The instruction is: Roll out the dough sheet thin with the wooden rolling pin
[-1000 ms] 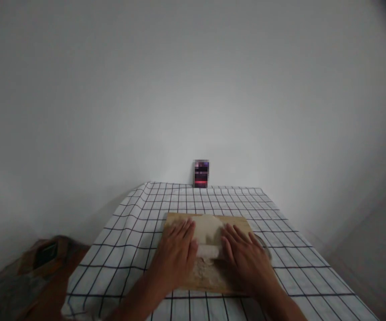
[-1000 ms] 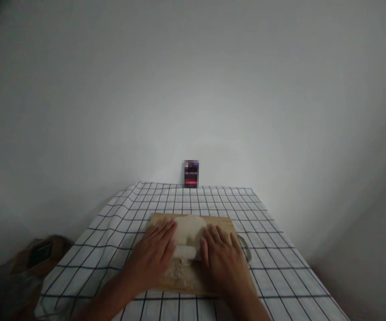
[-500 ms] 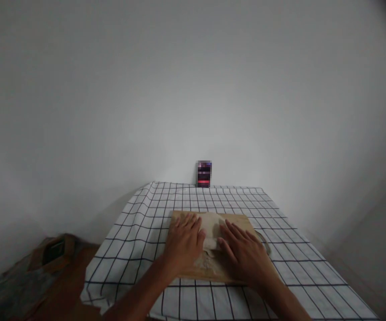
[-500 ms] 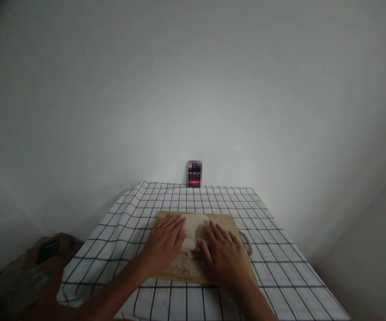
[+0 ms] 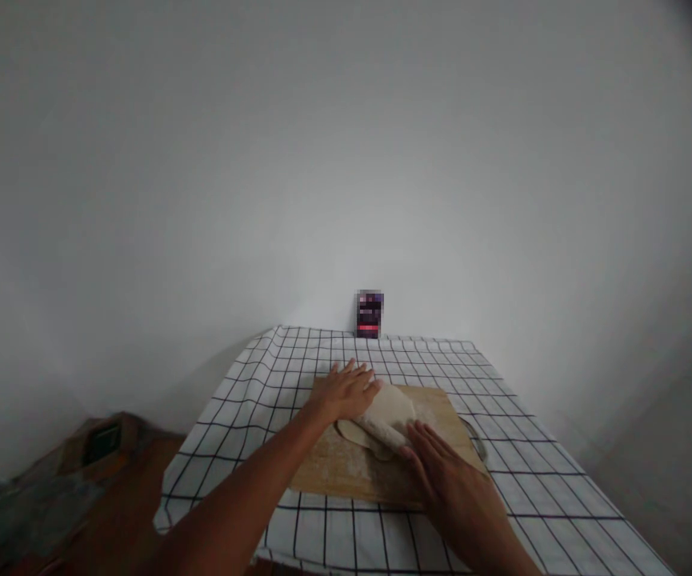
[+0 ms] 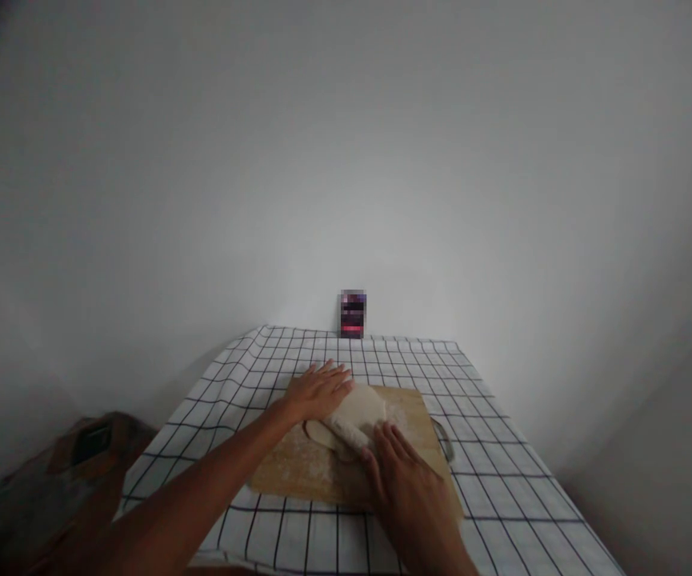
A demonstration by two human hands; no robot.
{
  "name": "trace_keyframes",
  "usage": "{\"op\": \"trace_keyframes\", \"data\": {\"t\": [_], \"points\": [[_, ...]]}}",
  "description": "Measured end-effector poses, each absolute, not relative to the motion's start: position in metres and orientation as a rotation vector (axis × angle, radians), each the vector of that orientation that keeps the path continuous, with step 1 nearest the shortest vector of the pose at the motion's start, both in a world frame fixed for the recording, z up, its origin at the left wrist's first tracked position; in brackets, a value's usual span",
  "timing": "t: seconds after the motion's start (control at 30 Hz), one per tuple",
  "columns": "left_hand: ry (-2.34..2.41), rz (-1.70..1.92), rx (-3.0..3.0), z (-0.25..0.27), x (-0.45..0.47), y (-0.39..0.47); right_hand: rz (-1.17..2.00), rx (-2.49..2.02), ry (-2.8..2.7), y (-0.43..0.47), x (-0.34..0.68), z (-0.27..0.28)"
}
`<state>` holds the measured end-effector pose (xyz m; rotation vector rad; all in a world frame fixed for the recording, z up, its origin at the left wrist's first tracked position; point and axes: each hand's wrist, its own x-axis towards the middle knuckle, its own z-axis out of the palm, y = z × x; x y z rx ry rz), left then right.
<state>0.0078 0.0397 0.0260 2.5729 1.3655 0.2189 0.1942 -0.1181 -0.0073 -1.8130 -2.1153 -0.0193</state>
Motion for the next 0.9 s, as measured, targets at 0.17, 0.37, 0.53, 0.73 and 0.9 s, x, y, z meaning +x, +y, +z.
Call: {"op": "trace_keyframes", "data": {"t": [0.17,0.37,0.53,0.73,0.9], "points": [[1.316,0.286,2.685,0.02,-0.002,0.029,-0.07,-1.741,-2.083,-0.127,0.188,-0.017],[1.368,0.459,2.749,0.015,-0.018,0.004,-0.079,-1.73,-2.067,-0.136,0.18,-0.027],[1.36,0.55,2.751,0.015,-0.03,-0.015,-0.041,-1.711,-2.096,-0.145,0.177,-0.029],[1.474,0.356,2.711,0.022,-0.019,-0.005,-0.124,-1.707,-2.093,-0.134,0.179,-0.034],[1.511,0.217,2.697,0.029,0.01,0.029,-0.226,-1.841,-2.044,-0.094,0.202,-0.018]]}}
